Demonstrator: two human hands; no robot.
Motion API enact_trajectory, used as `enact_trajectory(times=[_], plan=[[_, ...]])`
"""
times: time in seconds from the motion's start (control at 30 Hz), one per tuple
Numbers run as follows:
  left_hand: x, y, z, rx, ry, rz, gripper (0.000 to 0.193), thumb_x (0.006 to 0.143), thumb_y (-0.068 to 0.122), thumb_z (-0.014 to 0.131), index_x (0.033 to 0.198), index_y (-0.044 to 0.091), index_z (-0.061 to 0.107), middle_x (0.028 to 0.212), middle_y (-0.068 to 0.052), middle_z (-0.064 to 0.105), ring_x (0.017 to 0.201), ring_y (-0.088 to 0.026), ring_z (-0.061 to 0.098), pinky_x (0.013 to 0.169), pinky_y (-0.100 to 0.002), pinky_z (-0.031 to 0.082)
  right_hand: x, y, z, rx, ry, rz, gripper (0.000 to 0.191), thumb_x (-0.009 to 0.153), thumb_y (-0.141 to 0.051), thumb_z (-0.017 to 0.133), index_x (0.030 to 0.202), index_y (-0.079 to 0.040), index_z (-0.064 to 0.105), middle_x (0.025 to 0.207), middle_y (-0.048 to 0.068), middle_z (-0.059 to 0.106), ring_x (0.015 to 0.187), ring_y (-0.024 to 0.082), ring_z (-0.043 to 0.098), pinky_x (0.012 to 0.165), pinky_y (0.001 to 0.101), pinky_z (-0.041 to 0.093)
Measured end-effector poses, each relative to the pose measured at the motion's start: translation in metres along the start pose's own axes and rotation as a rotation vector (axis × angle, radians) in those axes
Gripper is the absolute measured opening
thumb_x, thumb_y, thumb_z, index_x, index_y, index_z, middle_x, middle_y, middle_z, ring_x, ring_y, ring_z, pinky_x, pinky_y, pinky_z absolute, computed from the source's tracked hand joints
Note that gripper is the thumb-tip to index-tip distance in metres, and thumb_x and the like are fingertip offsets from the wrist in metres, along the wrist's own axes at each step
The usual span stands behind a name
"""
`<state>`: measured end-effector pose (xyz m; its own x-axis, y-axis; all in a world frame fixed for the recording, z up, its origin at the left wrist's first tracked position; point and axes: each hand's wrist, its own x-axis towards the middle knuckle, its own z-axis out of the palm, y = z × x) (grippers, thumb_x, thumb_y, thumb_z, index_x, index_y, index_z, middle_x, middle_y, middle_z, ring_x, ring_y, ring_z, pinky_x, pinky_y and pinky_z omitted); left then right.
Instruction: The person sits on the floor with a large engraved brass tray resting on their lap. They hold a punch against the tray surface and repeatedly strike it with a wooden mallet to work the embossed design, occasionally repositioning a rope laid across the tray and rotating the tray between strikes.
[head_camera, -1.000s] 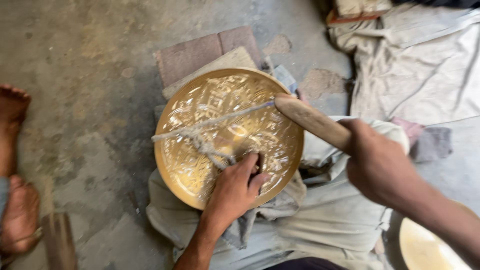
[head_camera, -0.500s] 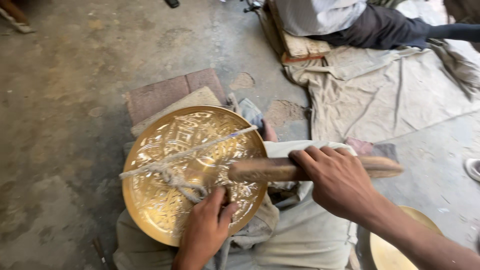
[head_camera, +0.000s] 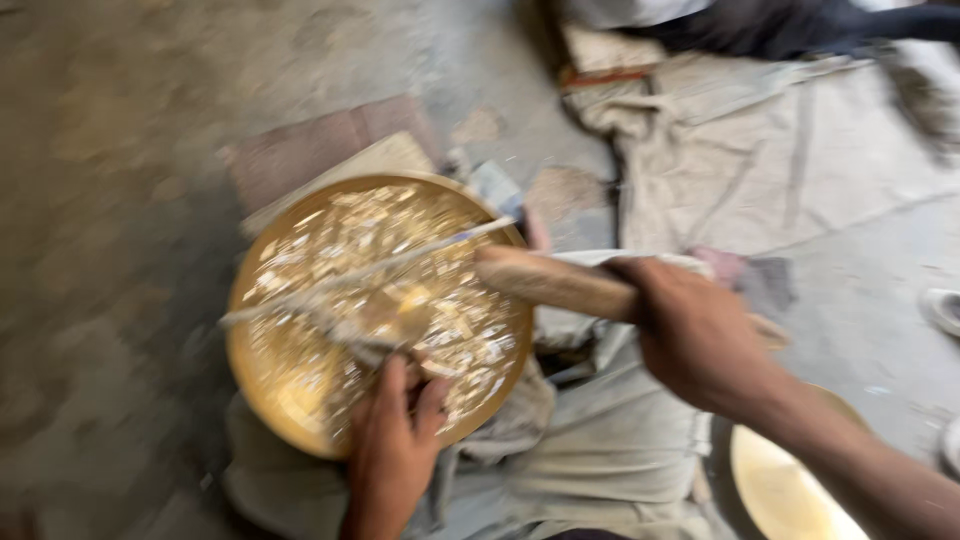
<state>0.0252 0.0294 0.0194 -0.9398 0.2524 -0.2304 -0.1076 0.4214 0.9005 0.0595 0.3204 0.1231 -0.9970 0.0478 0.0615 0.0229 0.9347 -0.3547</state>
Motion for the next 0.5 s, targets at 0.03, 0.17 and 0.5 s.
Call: enact_trajectory(times=[0.03, 0.17, 0.5], plan=[[0.001, 0.001, -0.005, 0.05, 0.03, 0.068, 0.023, 0.095, 0.023, 0.068, 0.103, 0.003, 0.058, 0.079, -0.009, 0.077, 0.065, -0.022, 0.078, 0.058, -0.04, 0.058, 0.002, -0.002, 0.002, -0.031, -0.02, 0.041, 0.044, 0.079, 0.0, 0.061, 0.122, -0.007, 0.063, 0.099, 0.016, 0.073, 0.093, 0.04, 0.07, 0.077, 0.0514, 0.054], [-0.003, 0.001, -0.021, -0.001, 0.045, 0.064, 0.024, 0.094, 0.022, 0.068, 0.103, 0.003, 0.055, 0.087, -0.011, 0.075, 0.072, -0.027, 0.078, 0.062, -0.045, 0.056, 0.013, -0.016, 0.012, -0.133, -0.095, 0.083, 0.04, 0.089, -0.007, 0.059, 0.129, -0.008, 0.062, 0.092, 0.014, 0.072, 0.082, 0.035, 0.071, 0.069, 0.0487, 0.055], [0.001, -0.023, -0.022, 0.101, 0.1, 0.193, 0.027, 0.097, 0.022, 0.068, 0.101, 0.003, 0.05, 0.083, -0.017, 0.071, 0.077, -0.042, 0.07, 0.064, -0.053, 0.05, 0.038, -0.045, 0.021, -0.376, -0.119, -0.103, 0.035, 0.097, -0.014, 0.058, 0.131, -0.01, 0.064, 0.091, 0.008, 0.072, 0.074, 0.026, 0.071, 0.069, 0.0431, 0.056]])
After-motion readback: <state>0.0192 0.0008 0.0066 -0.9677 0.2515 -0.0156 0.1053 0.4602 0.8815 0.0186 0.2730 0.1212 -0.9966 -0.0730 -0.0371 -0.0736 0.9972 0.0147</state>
